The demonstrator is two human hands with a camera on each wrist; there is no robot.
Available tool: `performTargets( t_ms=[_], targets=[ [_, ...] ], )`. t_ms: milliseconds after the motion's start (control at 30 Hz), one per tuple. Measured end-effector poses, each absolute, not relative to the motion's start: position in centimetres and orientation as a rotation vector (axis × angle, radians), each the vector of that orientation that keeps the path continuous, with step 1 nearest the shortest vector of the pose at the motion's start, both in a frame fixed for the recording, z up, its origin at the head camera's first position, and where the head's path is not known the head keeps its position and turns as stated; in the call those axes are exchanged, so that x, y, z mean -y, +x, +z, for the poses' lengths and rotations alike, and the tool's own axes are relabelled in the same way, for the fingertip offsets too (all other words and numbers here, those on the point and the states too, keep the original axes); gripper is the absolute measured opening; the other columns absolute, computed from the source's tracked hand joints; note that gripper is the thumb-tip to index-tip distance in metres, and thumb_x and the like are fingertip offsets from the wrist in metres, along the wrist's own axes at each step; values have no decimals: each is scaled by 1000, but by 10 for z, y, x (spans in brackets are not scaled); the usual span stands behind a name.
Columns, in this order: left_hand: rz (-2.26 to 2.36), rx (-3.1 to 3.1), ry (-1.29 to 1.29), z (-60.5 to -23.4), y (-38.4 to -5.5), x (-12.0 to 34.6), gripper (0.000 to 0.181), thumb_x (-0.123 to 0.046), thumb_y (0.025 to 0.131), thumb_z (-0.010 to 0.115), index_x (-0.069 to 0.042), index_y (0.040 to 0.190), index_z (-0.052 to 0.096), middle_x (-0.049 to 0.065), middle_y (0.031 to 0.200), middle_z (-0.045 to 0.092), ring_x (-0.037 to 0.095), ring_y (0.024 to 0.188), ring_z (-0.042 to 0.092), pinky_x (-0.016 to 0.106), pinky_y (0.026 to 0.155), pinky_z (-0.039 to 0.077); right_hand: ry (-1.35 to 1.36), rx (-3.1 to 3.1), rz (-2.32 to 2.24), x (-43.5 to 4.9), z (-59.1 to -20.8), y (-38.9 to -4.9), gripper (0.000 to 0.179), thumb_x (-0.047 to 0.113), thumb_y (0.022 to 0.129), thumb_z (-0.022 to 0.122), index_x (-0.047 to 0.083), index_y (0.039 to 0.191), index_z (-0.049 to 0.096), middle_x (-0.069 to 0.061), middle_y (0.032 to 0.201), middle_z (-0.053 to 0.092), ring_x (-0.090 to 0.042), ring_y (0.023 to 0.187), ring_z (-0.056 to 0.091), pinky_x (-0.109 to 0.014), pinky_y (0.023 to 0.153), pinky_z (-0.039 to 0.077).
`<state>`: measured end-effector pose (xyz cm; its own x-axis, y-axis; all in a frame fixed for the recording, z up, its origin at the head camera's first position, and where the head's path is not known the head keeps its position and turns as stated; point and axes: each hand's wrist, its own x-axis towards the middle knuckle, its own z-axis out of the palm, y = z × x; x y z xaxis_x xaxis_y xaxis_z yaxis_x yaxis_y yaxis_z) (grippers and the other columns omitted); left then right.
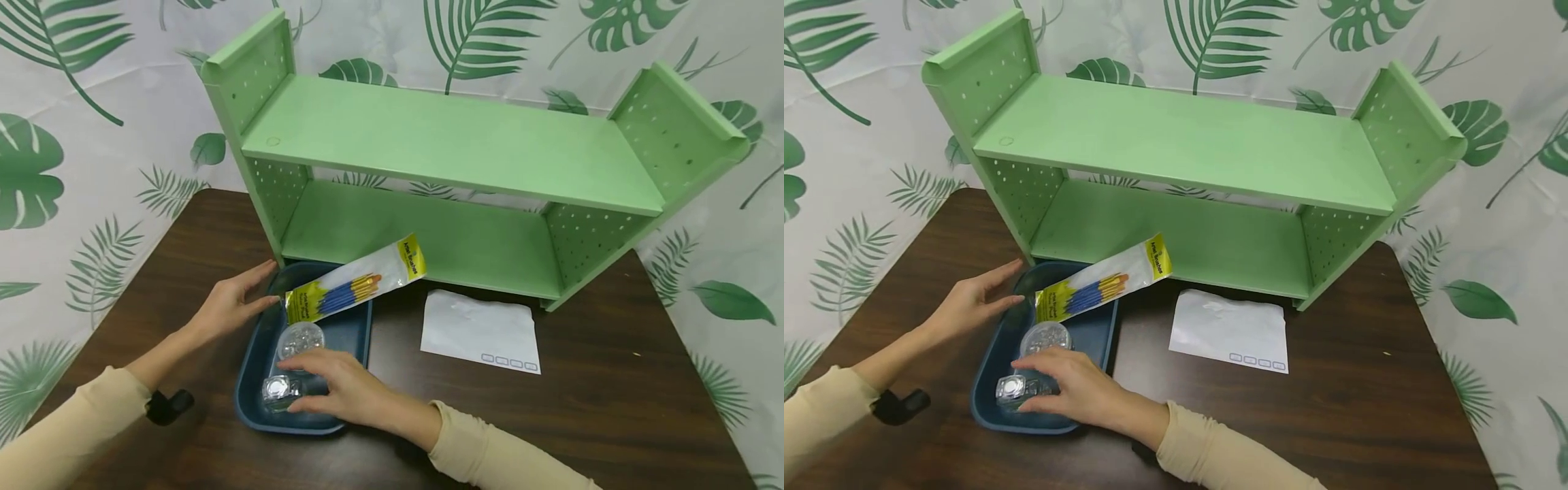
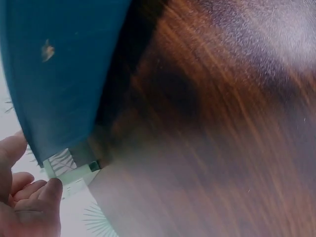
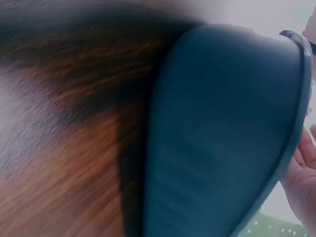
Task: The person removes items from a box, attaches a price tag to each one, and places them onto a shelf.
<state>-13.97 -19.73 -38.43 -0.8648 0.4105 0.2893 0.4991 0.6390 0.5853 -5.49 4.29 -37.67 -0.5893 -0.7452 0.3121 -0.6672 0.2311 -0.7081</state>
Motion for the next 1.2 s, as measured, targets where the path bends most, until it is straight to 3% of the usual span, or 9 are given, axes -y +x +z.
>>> performTargets(
  t_ms=[200,433,700,933,1200],
  targets=[
    [-1059,2727,-740,-392,-140,195,52,0,85,67,11,131,47,29,132,49,41,107,58,44,82,51,-1407,-2394,-1191,-31,-382,-54,50,20,79,76,4,124,58,-7,119,64,-11,111,57,-12,93,41],
    [-1088,2767,-693,-393,-138,192,47,-5,87,66,8,129,51,27,120,59,35,91,66,37,66,55,-1353,-2451,-1136,-28,-383,-53,38,19,84,71,6,119,62,-4,115,65,-8,108,59,-10,91,42],
    [-1165,2809,-640,-395,-137,190,47,-7,89,64,8,131,49,29,122,56,40,99,63,42,70,55,-1290,-2508,-1144,-29,-383,-50,28,15,86,68,7,113,64,-3,109,67,-7,103,60,-11,89,43],
    [-1166,2831,-591,-396,-136,191,47,-7,89,64,7,131,49,28,123,55,41,102,61,43,72,55,-1213,-2485,-1461,-42,-365,-52,26,9,83,71,3,107,65,-7,99,68,-9,87,62,-11,76,48],
    [-1182,2831,-592,-392,-133,195,48,-9,90,63,5,133,48,29,125,54,42,103,60,39,68,55,-1030,-2396,-1767,-98,-331,-58,28,-3,81,69,-5,108,63,-16,103,66,-20,95,66,-25,80,54]
  ],
)
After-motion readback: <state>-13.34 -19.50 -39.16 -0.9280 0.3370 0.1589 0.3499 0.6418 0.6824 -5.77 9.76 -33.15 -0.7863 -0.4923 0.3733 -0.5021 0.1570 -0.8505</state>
